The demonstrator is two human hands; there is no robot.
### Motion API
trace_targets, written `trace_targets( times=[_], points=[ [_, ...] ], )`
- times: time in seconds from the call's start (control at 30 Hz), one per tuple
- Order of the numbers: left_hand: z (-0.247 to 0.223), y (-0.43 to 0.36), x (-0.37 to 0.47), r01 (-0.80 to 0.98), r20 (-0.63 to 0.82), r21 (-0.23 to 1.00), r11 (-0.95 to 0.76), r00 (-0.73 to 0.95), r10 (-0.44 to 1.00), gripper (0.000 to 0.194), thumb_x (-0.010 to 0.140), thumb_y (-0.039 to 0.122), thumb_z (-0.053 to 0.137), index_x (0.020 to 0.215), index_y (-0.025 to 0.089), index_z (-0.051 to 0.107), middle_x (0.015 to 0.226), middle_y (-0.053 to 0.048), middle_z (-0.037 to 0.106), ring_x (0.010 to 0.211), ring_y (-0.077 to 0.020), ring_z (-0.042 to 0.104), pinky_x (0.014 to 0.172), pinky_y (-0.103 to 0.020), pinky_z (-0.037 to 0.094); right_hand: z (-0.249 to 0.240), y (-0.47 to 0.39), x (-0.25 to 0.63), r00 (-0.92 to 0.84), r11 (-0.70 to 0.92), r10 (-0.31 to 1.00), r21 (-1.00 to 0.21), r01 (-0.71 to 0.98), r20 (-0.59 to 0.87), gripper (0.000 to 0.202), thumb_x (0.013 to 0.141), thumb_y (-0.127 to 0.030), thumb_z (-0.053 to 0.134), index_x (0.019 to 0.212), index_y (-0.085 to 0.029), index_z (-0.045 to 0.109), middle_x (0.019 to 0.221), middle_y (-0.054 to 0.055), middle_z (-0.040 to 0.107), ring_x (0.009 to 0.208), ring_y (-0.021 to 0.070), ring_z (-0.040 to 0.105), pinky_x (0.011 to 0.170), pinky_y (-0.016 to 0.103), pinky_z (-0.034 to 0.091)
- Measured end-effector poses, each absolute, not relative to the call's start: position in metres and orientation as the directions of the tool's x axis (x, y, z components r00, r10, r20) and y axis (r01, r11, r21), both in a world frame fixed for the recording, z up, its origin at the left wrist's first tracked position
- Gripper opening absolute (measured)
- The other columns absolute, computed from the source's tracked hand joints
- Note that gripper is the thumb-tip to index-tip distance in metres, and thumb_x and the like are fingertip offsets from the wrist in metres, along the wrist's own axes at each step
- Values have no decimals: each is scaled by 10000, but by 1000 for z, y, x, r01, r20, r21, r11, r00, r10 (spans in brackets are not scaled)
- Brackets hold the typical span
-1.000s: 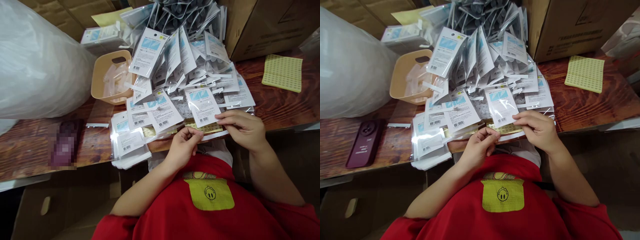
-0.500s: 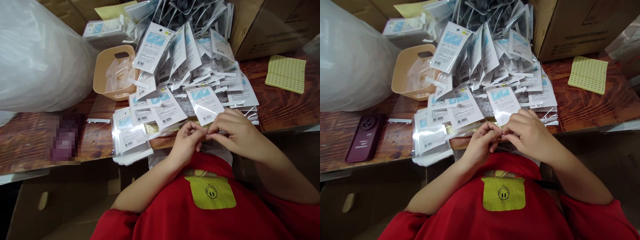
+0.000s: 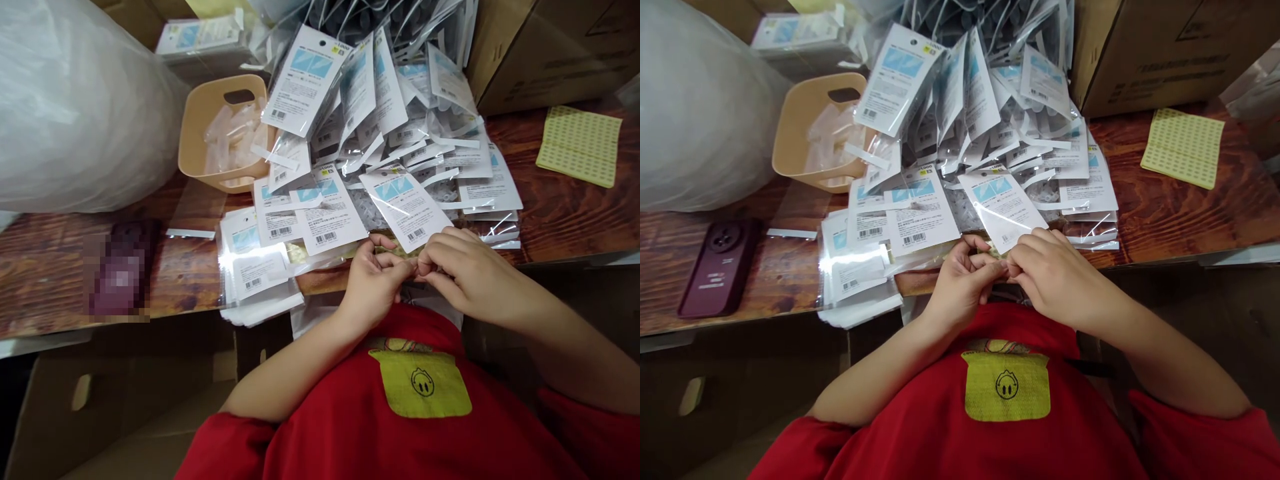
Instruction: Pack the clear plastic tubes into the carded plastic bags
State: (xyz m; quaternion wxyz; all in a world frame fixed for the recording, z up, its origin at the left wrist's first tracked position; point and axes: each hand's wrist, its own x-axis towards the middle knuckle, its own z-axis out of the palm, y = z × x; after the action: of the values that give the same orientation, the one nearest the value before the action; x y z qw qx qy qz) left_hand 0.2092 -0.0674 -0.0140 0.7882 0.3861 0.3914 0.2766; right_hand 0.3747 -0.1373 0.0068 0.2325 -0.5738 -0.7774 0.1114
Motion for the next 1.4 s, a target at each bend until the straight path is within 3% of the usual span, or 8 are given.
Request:
trace_targets(
  times=[0.4, 0.63, 0.8, 0.97, 1.03, 1.13, 1.23, 1.4],
  points=[
    [-17, -70, 208, -190, -388, 803, 565, 553, 737, 537, 686, 301, 864, 990, 221, 428, 621, 38, 688, 601, -153, 705, 363, -142, 302, 7, -150, 388, -196, 392, 918, -714, 580, 345, 119, 977, -65, 560, 966, -183, 547, 1042, 24, 667, 964, 87, 664, 839, 206, 551],
    [-19, -69, 204, -220, -374, 796, 564, 555, 743, 454, 686, 277, 872, 929, 197, 497, 546, 72, 613, 574, -134, 693, 394, -136, 356, -9, -163, 399, 438, 393, 780, -895, 212, 446, 177, 895, -59, 699, 923, -230, 661, 904, 24, 725, 874, 151, 720, 851, 292, 622],
    [-19, -69, 203, -199, -385, 796, 572, 562, 732, 407, 672, 285, 878, 878, 189, 541, 543, 63, 598, 604, -132, 701, 413, -127, 370, -17, -170, 436, 802, 355, 565, -934, -22, 196, 167, 787, -227, 842, 792, -242, 675, 783, 19, 666, 850, 178, 705, 784, 336, 645],
    [-21, -73, 196, -56, -341, 864, 501, 666, 664, 300, 817, 370, 774, 948, 170, 593, 661, 9, 675, 482, -90, 578, 397, -171, 388, -18, -189, 466, 900, 345, 431, -933, -102, 61, 226, 711, -104, 815, 719, -209, 615, 796, 5, 642, 764, 116, 637, 608, 237, 589],
    [-23, -75, 189, 6, -232, 949, 314, 688, 688, 236, 934, 366, 655, 1050, 165, 609, 738, -12, 701, 479, -86, 561, 422, -195, 427, -16, -193, 467, 876, 338, 472, -938, -77, 99, 257, 713, -92, 820, 761, -210, 596, 787, 7, 623, 695, 101, 589, 504, 193, 483],
    [-29, -75, 179, 81, 192, 942, -327, 669, 718, 204, 968, 199, 570, 1165, 174, 619, 831, -28, 703, 672, -121, 670, 560, -214, 509, -12, -193, 462, 805, 291, 569, -957, -7, 167, 299, 727, -132, 844, 813, -210, 569, 815, 27, 622, 626, 98, 553, 426, 172, 329],
    [-35, -67, 177, 160, 549, 529, -833, 684, 480, 349, 901, 72, 575, 1228, 181, 628, 952, -57, 713, 794, -150, 700, 625, -237, 524, -10, -188, 458, 695, 262, 683, -964, 54, 224, 283, 735, -128, 823, 755, -177, 546, 839, 46, 627, 539, 64, 496, 403, 175, 236],
    [-41, -51, 193, 146, 747, 119, -982, 638, 186, 312, 928, 68, 631, 1218, 171, 680, 1017, -81, 758, 758, -152, 704, 589, -260, 496, -16, -179, 452, 599, 199, 721, -932, 304, 349, 66, 826, -166, 746, 849, -178, 685, 872, 46, 669, 623, 82, 578, 467, 195, 359]
  ],
)
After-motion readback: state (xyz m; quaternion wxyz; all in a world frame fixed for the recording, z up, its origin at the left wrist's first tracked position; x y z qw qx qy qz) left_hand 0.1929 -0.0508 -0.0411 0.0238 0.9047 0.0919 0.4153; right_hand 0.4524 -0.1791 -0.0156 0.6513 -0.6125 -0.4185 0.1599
